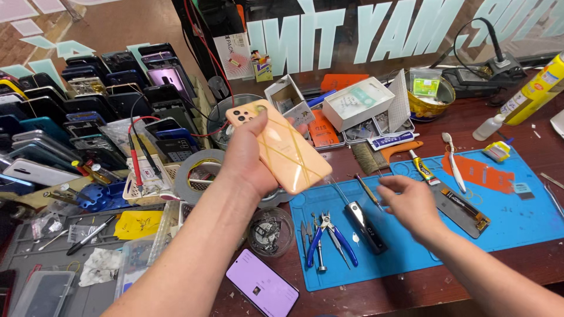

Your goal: The person disassembles a smartphone, removes the back cover, and uses a screwdriver to adjust internal components. They apply adhesive around the battery area, reattach the back cover, and secure it with screws. The person then applies tape to the back of the phone.

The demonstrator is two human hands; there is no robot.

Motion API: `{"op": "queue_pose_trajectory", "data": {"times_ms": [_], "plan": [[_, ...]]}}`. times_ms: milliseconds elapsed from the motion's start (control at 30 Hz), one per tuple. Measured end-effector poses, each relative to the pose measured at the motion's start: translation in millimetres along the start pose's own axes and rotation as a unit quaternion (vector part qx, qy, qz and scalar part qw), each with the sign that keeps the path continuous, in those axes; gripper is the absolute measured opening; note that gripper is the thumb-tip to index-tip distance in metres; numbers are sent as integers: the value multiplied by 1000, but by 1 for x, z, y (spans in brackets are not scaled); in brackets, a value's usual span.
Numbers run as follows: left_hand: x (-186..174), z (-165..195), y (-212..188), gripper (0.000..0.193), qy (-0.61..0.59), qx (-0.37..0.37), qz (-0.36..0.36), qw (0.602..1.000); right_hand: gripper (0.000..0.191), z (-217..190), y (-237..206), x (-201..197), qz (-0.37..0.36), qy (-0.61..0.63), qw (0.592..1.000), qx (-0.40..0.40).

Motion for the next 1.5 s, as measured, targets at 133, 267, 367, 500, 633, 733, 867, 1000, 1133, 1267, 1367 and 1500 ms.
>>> {"op": "queue_pose_trajectory", "data": {"times_ms": [133, 267, 367, 500, 633, 733, 867, 1000, 1133, 1267, 1367, 1500], "plan": [[-1, -45, 3, 42, -21, -81, -5, 996, 28, 88, 43, -32, 2, 0, 997, 80], [-12, -74, 8, 44, 5, -124, 30, 992, 27, 132, 66, -49, 26, 38, 990, 130], [-11, -95, 14, 46, -6, -149, 13, 989, 22, 136, 87, -86, 82, -15, 987, 140], [-14, -104, 25, 45, 17, -141, 32, 989, 22, 120, 125, -120, 121, -39, 981, 143], [-13, -112, 37, 45, -5, -145, 22, 989, 30, 99, 162, -133, 156, -137, 970, 123], [-21, -109, 41, 45, -3, -136, 24, 990, 24, 78, 186, -127, 161, -279, 946, 34], [-39, -104, 37, 40, -10, -135, 40, 990, 22, 80, 208, -114, 158, -380, 911, 38], [-55, -97, 35, 36, 16, -133, 77, 988, 22, 91, 215, -104, 160, -370, 915, 6], [-51, -93, 39, 32, 43, -112, 37, 992, 20, 94, 222, -105, 162, -370, 915, 2], [-41, -93, 47, 34, 43, -107, 14, 993, 18, 69, 214, -110, 196, -336, 919, -58], [-28, -92, 51, 29, 77, -96, -18, 992, 17, 22, 195, -101, 165, -233, 948, -141], [0, -102, 47, 34, 190, -124, -112, 967, 17, -59, 153, -62, -34, 19, 985, -165]]}}
Point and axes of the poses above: each hand's wrist, its own y-axis towards the middle knuckle, its own x-axis out of the palm, z = x × y, the point moved 8 cm from there along y, towards the middle knuckle, and after that the axes turned 10 degrees about -y, right-handed, at the moved point
